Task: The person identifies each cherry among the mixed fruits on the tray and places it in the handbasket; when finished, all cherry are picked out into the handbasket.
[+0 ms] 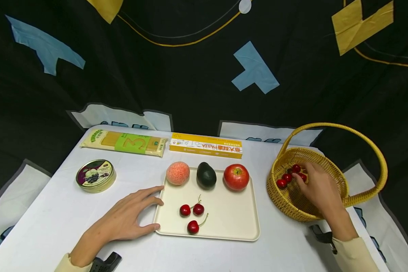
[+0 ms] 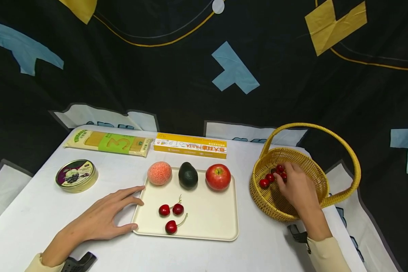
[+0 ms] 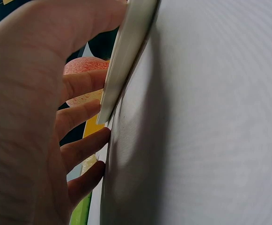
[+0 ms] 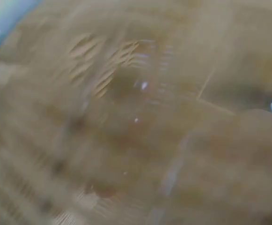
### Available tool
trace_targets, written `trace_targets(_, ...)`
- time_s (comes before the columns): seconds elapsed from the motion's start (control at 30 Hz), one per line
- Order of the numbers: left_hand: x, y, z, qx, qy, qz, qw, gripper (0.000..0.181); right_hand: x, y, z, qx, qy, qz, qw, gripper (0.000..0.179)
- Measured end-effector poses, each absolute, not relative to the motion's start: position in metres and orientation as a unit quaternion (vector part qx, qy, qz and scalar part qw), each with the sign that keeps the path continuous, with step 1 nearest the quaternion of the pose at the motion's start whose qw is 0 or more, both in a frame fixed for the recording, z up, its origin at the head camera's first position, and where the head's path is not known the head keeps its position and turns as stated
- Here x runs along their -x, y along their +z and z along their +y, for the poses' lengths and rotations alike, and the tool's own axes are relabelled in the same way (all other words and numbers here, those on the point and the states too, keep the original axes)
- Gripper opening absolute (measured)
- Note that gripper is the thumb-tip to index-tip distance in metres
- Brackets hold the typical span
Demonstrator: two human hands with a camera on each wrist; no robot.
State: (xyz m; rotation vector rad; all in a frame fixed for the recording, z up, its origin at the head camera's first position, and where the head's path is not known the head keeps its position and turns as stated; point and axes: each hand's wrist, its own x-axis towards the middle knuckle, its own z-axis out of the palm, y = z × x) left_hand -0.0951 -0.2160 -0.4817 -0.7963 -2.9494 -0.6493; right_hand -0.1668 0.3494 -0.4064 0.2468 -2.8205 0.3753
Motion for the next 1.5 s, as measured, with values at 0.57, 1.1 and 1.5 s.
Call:
trace_targets(0.57,0.095,-0.481,-0.216,0.255,-0.202,-0.946,0.005,0.05,0.151,-0.403,0.26,-0.17,0.187,-0.954,0.163,0.044)
trace_targets(1.1,0.095,-0.48,-0.217,0.255,-0.201,-0.946,0.004,0.05,0.127,-0.423,0.2,-0.309,0.178,-0.914,0.196,0.047)
trace_targets(1.5,0.094,-0.48,-0.216,0.25,-0.205,-0.946,0.0,0.051,0.1,-0.438,0.164,-0.375,0.181,-0.901,0.125,0.038)
